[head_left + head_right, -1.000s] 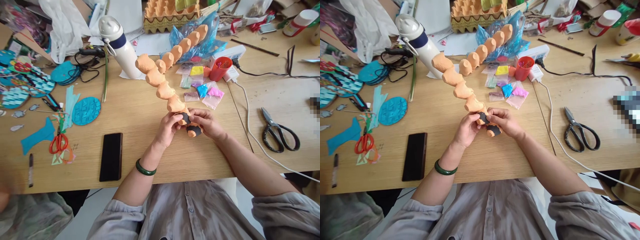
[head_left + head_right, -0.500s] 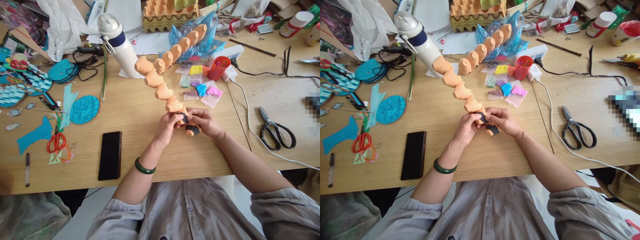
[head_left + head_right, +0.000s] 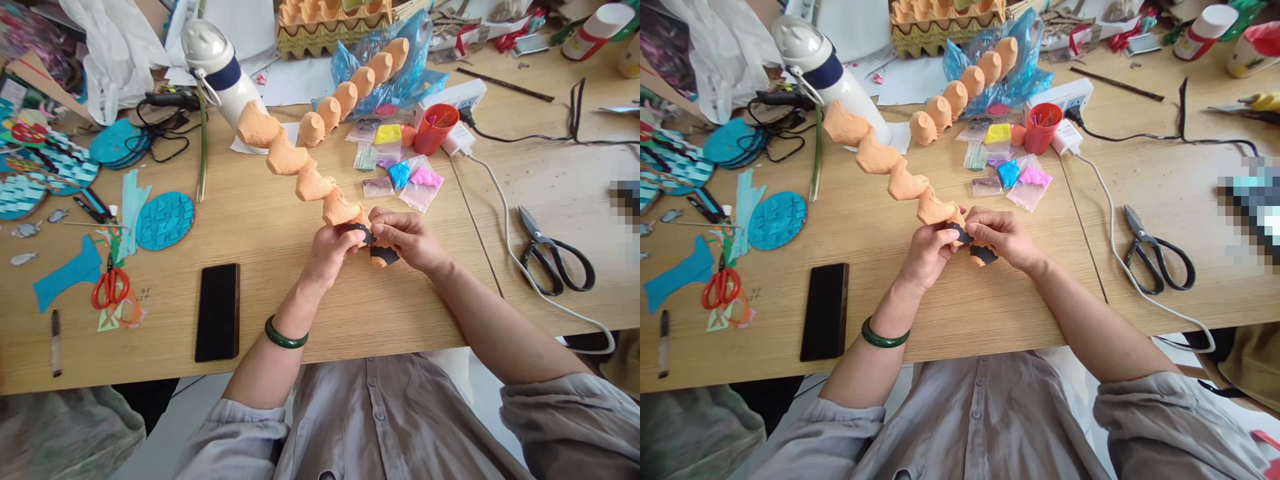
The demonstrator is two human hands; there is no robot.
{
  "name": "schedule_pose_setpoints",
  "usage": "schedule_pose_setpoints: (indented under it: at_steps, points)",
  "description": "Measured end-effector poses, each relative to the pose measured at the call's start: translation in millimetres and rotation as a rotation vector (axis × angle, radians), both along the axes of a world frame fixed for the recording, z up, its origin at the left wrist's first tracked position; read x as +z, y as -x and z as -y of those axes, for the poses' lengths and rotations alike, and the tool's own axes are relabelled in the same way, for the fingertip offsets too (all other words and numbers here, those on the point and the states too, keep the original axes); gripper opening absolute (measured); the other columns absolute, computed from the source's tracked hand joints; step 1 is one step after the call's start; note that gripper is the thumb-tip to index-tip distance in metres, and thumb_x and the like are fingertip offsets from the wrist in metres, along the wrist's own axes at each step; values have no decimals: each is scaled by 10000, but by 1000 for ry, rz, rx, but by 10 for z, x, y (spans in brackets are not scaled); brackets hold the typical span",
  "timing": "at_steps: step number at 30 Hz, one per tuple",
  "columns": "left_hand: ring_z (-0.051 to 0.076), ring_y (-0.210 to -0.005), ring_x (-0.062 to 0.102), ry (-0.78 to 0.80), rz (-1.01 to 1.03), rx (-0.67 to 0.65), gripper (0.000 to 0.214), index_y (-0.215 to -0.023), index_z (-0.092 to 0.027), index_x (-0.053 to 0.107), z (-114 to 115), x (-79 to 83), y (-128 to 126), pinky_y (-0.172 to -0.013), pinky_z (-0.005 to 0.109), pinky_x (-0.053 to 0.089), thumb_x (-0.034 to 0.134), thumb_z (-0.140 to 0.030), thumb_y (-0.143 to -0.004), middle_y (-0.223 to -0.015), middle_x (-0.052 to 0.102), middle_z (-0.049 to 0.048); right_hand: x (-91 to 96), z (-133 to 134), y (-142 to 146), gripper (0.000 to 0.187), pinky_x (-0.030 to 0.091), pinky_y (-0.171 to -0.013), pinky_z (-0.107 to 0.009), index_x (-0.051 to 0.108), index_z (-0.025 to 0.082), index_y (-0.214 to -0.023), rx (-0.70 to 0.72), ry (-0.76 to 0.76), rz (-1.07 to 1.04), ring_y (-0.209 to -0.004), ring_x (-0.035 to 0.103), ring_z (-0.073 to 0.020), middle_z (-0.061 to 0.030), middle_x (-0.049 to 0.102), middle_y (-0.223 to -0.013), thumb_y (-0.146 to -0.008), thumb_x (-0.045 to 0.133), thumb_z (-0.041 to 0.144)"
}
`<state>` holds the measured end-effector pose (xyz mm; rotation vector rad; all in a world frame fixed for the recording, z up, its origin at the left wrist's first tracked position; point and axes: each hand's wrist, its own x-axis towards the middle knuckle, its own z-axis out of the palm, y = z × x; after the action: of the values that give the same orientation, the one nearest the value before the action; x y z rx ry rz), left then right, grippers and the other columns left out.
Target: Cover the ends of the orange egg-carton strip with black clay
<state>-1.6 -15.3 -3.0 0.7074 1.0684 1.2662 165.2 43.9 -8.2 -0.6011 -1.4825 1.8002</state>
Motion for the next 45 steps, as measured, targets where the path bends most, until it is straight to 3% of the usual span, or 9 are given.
schedule_pose_setpoints:
  at_steps: [12,19,22,26,32,35,38,42,45]
  points:
    - [92,-602,451,-52,-106,91,273,-681,-195,585,-7,-21,-47,-576,241,429,758,-387,-768,-635,531,-33,-49,1,4,329,548,-551,-244,798,165,-806,20,81,41,-725,617,-141,-47,612,-896,-877,813,487]
    - [83,-563,415,49,50,97,311,-730,-195,595,-8,22,-61,-597,254,484,741,-466,-779,-670,538,-31,-19,-5,37,300,558,-637,-237,795,171,-768,10,103,-2,-753,623,-136,-35,615,-856,-884,816,446]
    - [80,-593,441,30,73,55,271,-810,-184,637,-6,50,-56,-613,243,483,780,-396,-718,-717,567,-31,7,-1,41,327,577,-652,-261,780,178,-733,-6,146,-13,-767,631,-153,-40,618,-862,-855,836,476]
    - [73,-601,451,12,25,41,220,-802,-179,654,-6,51,-42,-623,229,464,788,-311,-691,-687,559,-47,23,-14,25,328,575,-677,-276,778,183,-725,-13,97,-8,-759,606,-152,-35,610,-834,-849,838,480]
    - [83,-590,504,29,-25,97,253,-714,-183,627,-12,34,-33,-537,231,378,797,-370,-722,-658,598,-26,-33,-17,18,315,527,-666,-279,765,185,-723,0,42,31,-768,585,-158,-39,612,-830,-880,794,456]
    - [74,-543,476,27,-35,131,303,-735,-187,630,-16,31,-36,-529,239,393,825,-418,-736,-637,593,-35,-79,-16,57,274,546,-695,-294,753,190,-747,-31,150,32,-784,615,-171,-44,643,-846,-879,778,428]
    - [61,-512,431,46,-23,152,337,-764,-189,631,-24,34,-29,-530,243,432,840,-453,-750,-651,594,-43,-104,-57,89,163,551,-655,-276,760,200,-829,-217,329,37,-722,599,-155,-26,637,-793,-852,758,361]
    - [48,-478,383,71,-62,138,374,-766,-179,633,-29,18,2,-480,224,409,869,-466,-730,-605,556,-59,-94,-146,71,159,613,-922,-319,749,209,-920,-297,461,-123,-901,686,-174,-37,708,-918,-802,643,212]
    - [46,-470,399,75,-102,108,419,-800,-169,648,-27,-8,16,-463,215,393,898,-487,-692,-595,569,-59,-90,-174,51,315,535,-1164,-395,730,211,-927,-312,456,-228,-1129,715,-201,-38,766,-1049,-679,580,88]
